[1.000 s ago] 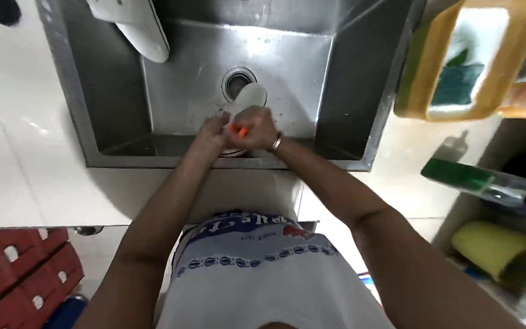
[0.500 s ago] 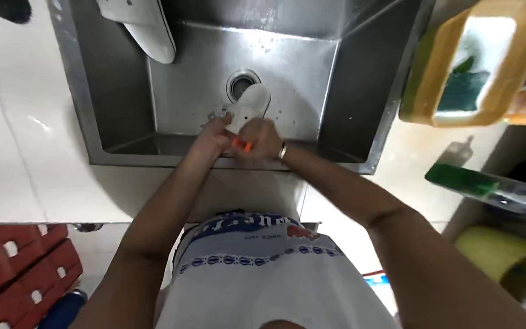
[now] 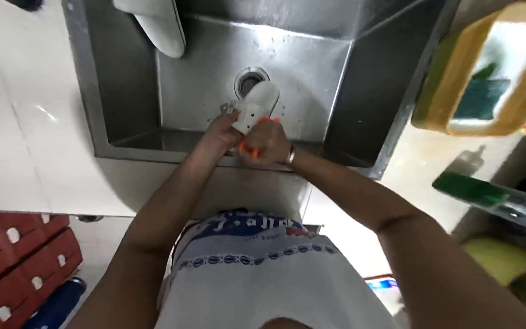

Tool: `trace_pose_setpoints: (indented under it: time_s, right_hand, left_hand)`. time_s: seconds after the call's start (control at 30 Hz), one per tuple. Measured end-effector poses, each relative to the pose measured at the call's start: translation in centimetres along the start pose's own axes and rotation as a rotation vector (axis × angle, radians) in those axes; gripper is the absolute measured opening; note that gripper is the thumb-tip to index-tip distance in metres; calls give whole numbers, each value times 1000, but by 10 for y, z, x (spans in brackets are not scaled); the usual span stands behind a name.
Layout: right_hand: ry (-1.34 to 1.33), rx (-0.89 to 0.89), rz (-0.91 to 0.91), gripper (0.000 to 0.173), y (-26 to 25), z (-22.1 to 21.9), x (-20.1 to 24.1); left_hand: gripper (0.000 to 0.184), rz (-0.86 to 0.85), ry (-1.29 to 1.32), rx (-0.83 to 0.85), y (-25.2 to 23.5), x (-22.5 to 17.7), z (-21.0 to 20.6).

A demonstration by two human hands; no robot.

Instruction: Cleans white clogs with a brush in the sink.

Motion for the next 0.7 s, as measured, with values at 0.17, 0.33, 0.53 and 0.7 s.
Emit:
trace_pose_setpoints:
  time_s: [0.17, 0.33, 0.53, 0.7]
  right_hand:
    - [87, 29, -77, 34, -13, 2, -15]
    - [109, 17, -24, 40, -4, 10, -48]
    - [19, 65, 63, 39, -8, 0, -11]
    - [74, 30, 62, 34, -22, -3, -8]
  left_hand:
    - [28, -18, -55, -44, 2, -3, 0]
    - [30, 5, -29, 12, -2, 0, 0]
    - [26, -12, -92, 6, -4, 2, 3]
    - [21, -29, -110, -12, 0, -5, 0]
Point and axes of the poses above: each hand's wrist, its own y-axis away from the middle knuckle, its own z-axis out of the back of the hand, x = y × z, the point moved 3 cm from there along -y, towards the middle knuckle, and after that the axes turned 3 degrees about -y, right-handed, at the moved point
